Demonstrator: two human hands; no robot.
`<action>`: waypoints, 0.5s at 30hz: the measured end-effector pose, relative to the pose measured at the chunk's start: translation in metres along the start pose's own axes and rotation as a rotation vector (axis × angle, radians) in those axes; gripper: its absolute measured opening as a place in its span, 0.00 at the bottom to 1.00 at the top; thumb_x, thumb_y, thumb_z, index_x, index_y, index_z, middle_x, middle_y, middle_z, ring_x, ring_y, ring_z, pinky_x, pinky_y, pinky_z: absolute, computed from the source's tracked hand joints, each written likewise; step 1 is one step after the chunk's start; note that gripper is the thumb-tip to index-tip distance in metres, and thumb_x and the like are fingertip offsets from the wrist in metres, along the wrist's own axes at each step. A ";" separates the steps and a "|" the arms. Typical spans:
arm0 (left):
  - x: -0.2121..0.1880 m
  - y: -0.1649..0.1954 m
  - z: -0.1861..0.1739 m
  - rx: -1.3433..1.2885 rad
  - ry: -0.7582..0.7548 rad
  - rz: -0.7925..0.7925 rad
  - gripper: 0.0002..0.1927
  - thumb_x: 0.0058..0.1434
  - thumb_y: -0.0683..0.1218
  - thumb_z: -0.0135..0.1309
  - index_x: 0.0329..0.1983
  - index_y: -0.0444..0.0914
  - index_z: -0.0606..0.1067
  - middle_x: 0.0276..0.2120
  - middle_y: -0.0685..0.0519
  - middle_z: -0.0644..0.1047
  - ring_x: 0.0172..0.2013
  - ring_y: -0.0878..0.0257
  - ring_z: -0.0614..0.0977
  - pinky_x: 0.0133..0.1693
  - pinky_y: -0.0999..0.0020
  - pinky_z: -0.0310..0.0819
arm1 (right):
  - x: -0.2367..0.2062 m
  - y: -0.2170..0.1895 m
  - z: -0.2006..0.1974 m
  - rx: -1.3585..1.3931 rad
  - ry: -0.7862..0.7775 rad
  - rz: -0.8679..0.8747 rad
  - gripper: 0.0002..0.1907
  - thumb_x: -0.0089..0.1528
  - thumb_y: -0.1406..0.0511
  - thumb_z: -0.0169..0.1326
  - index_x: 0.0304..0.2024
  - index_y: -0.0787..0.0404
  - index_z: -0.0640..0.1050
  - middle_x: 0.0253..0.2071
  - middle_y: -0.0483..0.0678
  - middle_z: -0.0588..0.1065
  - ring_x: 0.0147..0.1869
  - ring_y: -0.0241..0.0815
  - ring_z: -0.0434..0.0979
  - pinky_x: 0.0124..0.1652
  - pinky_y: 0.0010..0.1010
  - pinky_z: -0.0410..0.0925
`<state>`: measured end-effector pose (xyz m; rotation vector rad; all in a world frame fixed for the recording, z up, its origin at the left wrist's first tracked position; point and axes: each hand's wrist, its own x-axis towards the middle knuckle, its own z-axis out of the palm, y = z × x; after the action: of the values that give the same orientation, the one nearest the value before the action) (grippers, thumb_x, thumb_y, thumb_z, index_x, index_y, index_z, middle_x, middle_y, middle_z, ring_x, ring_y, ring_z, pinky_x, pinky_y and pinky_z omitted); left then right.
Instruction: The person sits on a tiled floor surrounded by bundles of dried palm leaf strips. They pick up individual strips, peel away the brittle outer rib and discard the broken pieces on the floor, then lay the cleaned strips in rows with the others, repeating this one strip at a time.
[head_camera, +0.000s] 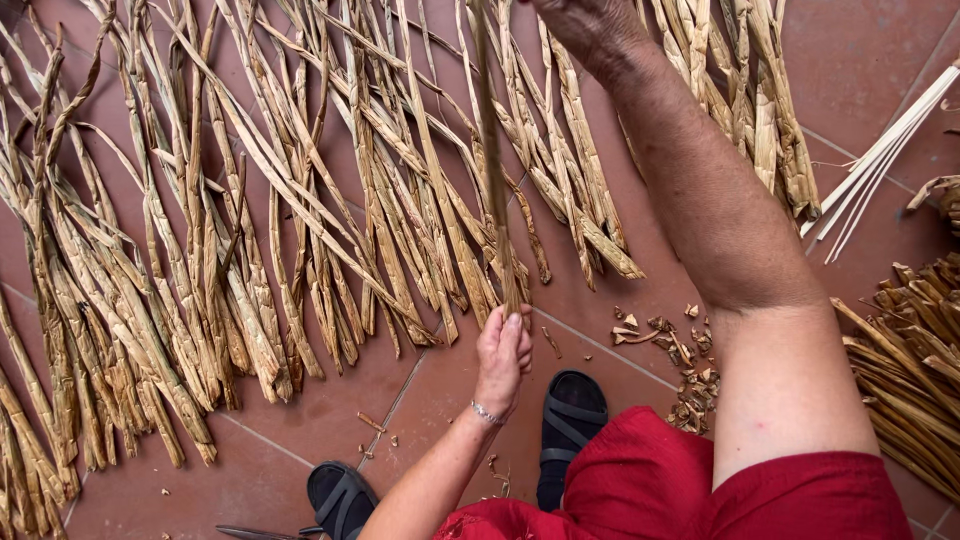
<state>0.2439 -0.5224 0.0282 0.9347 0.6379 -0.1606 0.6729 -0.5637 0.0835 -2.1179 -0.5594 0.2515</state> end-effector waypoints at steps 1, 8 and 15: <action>0.009 -0.002 0.001 -0.011 -0.007 -0.042 0.13 0.76 0.49 0.41 0.55 0.37 0.70 0.20 0.63 0.60 0.17 0.75 0.57 0.19 0.78 0.50 | -0.007 -0.003 0.003 -0.047 -0.055 0.014 0.09 0.68 0.61 0.56 0.38 0.59 0.80 0.36 0.47 0.80 0.37 0.34 0.79 0.44 0.31 0.75; 0.054 -0.021 0.002 0.128 -0.014 -0.125 0.14 0.76 0.51 0.41 0.59 0.40 0.64 0.23 0.60 0.64 0.21 0.73 0.64 0.22 0.77 0.59 | -0.113 0.009 0.053 -0.419 -0.583 0.255 0.13 0.63 0.57 0.61 0.42 0.59 0.78 0.39 0.51 0.78 0.38 0.38 0.75 0.44 0.34 0.72; 0.056 -0.035 0.008 0.479 -0.103 0.052 0.22 0.69 0.48 0.51 0.63 0.36 0.67 0.38 0.50 0.79 0.37 0.64 0.81 0.40 0.67 0.80 | -0.126 0.047 0.063 -0.792 -0.758 0.408 0.19 0.63 0.51 0.61 0.44 0.59 0.79 0.39 0.51 0.78 0.33 0.39 0.67 0.36 0.34 0.68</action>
<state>0.2789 -0.5418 -0.0253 1.3937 0.4854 -0.3222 0.5528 -0.6010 0.0054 -2.8805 -0.7214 1.2736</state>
